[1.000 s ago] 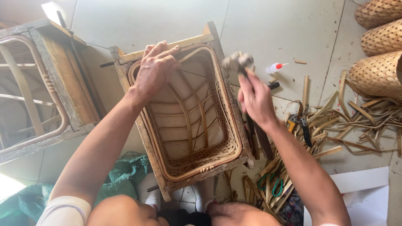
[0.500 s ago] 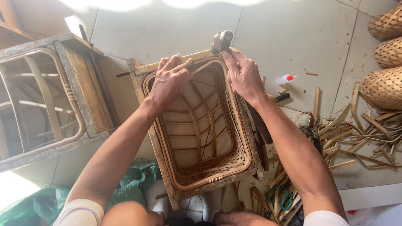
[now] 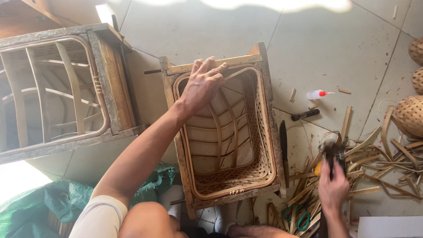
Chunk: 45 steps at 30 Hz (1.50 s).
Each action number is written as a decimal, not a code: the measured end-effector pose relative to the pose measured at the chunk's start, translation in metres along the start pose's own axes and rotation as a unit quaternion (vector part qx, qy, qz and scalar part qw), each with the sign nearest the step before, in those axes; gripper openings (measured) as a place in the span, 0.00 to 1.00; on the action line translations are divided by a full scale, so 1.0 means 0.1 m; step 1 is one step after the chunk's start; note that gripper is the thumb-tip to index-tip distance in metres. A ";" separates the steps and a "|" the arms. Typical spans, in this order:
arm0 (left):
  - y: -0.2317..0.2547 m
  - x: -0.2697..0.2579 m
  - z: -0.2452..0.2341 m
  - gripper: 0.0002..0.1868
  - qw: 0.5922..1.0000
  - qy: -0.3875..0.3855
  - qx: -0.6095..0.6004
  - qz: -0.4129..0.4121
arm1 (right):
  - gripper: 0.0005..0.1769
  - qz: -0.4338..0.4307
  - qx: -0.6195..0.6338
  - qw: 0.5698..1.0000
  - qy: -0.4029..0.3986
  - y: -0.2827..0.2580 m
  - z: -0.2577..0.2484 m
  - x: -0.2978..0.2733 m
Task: The person is weaving a rectangular basket using thin wooden strips. They insert strips into a wooden mold, use a hammer to secure them, and apply glue to the joints.
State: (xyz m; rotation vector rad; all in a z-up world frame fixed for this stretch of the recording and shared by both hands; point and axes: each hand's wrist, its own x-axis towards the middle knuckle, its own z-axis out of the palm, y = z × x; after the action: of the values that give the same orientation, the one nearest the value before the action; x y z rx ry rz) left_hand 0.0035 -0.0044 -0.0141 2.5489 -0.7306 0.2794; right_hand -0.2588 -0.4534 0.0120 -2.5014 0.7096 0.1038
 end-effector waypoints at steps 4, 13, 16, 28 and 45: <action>0.01 -0.04 -0.02 0.06 1.000 -0.013 -0.020 0.010 | 0.27 0.142 -0.126 0.982 -0.008 1.06 0.13 -0.66; 0.04 -0.09 -0.10 0.04 0.998 0.036 -0.055 0.010 | 0.18 0.071 0.036 0.997 0.016 0.39 -0.03 -0.84; 0.03 -0.05 -0.04 0.06 0.997 0.043 -0.065 0.002 | 0.18 -0.126 0.117 0.985 -0.013 -0.49 -0.15 -0.38; -0.03 -0.12 -0.03 0.10 0.996 0.041 -0.076 -0.035 | 0.20 -0.507 -0.075 0.826 -0.232 -4.34 1.09 0.24; -0.09 -0.07 0.07 0.11 0.999 0.040 -0.016 0.027 | 0.16 -0.127 0.067 0.986 0.081 -1.66 -0.34 -0.22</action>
State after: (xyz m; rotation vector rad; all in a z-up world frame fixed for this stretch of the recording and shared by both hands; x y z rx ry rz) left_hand 0.0030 0.0021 -0.0259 2.4749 -0.7685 0.3823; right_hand -0.1958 -0.3404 0.1244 -2.4654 0.4379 -0.2335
